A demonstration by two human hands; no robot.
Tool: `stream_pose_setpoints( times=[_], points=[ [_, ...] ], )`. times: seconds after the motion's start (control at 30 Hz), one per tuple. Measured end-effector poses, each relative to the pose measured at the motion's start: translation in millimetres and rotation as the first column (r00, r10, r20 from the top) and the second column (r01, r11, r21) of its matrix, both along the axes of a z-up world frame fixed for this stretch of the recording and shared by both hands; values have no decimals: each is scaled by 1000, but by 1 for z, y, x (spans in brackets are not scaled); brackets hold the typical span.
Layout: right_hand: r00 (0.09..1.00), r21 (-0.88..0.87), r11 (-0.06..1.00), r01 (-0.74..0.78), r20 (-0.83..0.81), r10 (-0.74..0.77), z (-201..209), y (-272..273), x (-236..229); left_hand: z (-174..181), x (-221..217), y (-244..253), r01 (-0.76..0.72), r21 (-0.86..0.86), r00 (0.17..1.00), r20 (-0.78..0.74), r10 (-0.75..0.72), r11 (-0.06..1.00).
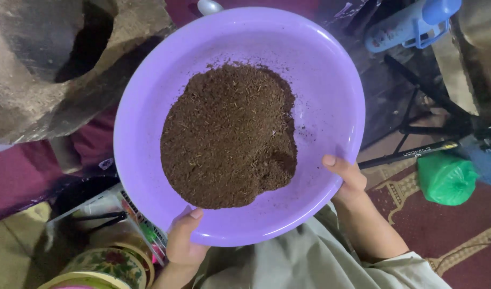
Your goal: Mixing a brown powder in a purple bowl using hands and a spoon.
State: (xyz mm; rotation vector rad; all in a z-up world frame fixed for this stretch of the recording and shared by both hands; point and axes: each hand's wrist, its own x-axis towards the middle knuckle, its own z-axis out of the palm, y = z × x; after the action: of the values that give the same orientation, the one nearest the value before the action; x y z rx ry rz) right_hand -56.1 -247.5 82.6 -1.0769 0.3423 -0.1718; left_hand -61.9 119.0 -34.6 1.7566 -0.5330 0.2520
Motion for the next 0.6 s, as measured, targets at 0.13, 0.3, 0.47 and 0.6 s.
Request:
stream_pose_setpoints(
  times=[0.13,0.3,0.47,0.6],
  points=[
    [997,-162,984,-69,7,71,19,-5,16,16,-6,18,74,85,997,-42,-70,994],
    [944,-904,273,329,319,-84,78,2,41,66,10,-5,-163,-342,518,-828,-215,925],
    [917,-973,-93,211,164,364,122,23,74,1,-20,22,116,-140,969,-202,-144,983],
    [916,-816,-555,162,-85,392,116,41,109,-10,-22,24,-3,43,1000,-23,4,999]
  ],
)
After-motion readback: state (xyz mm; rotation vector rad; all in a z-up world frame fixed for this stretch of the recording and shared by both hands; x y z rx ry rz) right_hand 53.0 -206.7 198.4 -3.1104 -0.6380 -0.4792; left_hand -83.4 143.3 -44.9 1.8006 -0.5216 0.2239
